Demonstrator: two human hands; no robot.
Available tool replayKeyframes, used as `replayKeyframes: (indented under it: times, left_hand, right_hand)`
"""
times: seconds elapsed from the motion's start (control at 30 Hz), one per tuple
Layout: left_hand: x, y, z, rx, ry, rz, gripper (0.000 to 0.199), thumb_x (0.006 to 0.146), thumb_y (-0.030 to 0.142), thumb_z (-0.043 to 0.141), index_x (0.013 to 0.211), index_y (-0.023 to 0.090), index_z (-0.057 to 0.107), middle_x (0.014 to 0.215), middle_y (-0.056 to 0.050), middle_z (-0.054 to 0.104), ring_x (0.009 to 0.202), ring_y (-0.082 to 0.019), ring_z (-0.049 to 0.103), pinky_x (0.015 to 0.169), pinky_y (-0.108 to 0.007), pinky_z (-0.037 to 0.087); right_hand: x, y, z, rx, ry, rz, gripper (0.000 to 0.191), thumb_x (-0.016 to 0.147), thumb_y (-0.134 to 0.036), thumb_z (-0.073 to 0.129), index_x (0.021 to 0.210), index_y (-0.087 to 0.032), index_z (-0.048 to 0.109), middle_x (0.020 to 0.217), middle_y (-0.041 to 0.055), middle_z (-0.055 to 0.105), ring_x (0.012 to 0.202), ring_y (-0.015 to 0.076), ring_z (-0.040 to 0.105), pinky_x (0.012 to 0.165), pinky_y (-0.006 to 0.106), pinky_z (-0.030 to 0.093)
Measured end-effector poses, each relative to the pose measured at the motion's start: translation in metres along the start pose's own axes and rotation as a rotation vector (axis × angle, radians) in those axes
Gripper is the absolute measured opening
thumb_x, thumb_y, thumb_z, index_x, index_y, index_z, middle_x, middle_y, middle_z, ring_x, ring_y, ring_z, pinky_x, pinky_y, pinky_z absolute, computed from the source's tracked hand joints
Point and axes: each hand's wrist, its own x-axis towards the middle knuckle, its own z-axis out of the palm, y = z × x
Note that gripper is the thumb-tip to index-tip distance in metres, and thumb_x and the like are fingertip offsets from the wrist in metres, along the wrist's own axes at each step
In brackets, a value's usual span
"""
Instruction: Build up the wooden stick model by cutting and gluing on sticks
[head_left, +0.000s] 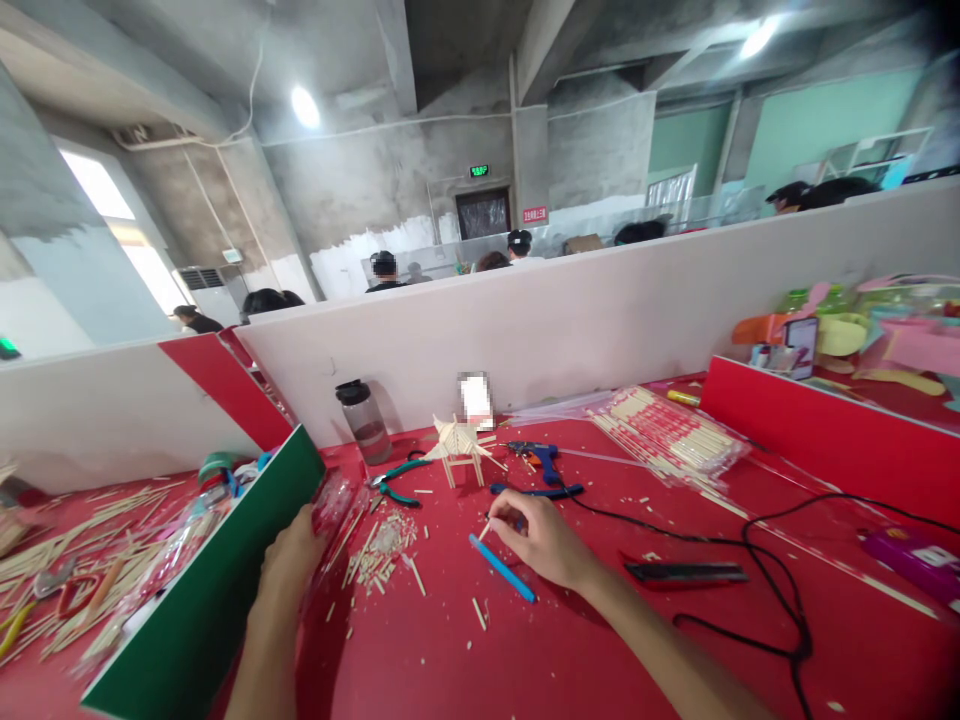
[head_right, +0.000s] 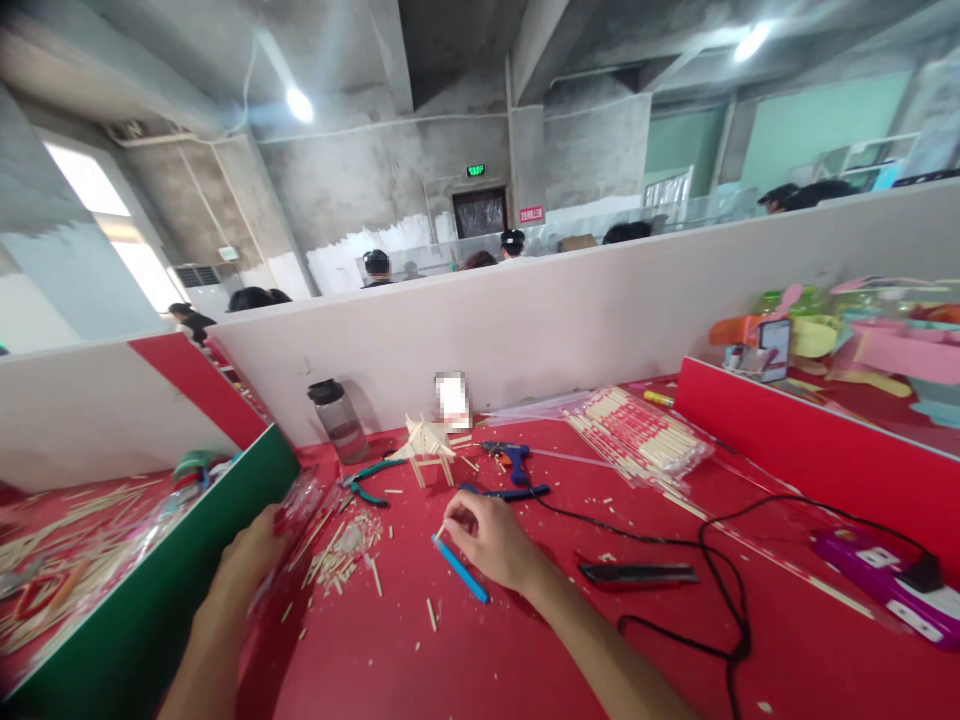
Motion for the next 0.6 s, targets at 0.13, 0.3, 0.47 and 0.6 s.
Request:
replayKeyframes:
  times: [0.13,0.3,0.47,0.6]
  left_hand:
    - [0.007,-0.001,0.003,-0.007,-0.044,0.006,0.052,0.087,0.044,0.05,0.133,0.021,0.051,0.123,-0.018,0.069,0.107,-0.037,0.068,0.083,-0.041,0.051]
    - [0.011,-0.004,0.006,0.004,-0.147,0.029,0.065,0.09,0.043,0.049,0.147,0.013,0.038,0.141,-0.018,0.057,0.125,-0.032,0.059,0.098,-0.038,0.047]
    - [0.006,-0.003,0.0,0.016,-0.159,0.062,0.061,0.09,0.038,0.049,0.146,0.016,0.041,0.139,-0.017,0.06,0.123,-0.031,0.06,0.096,-0.037,0.048]
    - [0.013,0.018,-0.013,0.0,-0.07,0.095,0.052,0.087,0.039,0.051,0.134,0.017,0.053,0.13,-0.019,0.065,0.115,-0.036,0.064,0.089,-0.042,0.049]
  right_hand:
    - [-0.001,0.001,0.001,-0.006,0.001,-0.003,0.009,0.092,-0.024,0.056,0.085,-0.021,0.06,0.081,0.0002,0.069,0.073,0.0146,0.064,0.066,0.024,0.044]
    - [-0.001,0.002,0.001,0.002,-0.004,0.001,0.01,0.092,-0.025,0.055,0.084,-0.021,0.06,0.079,-0.0001,0.068,0.071,0.0139,0.063,0.065,0.023,0.044]
    - [0.0,0.001,0.0,-0.002,0.0,-0.003,0.011,0.092,-0.026,0.055,0.084,-0.02,0.06,0.079,0.0002,0.069,0.072,0.0143,0.063,0.066,0.024,0.044]
    - [0.0,-0.002,-0.003,-0.001,0.003,0.003,0.011,0.092,-0.027,0.055,0.085,-0.02,0.06,0.08,0.0008,0.069,0.071,0.0145,0.063,0.064,0.024,0.043]
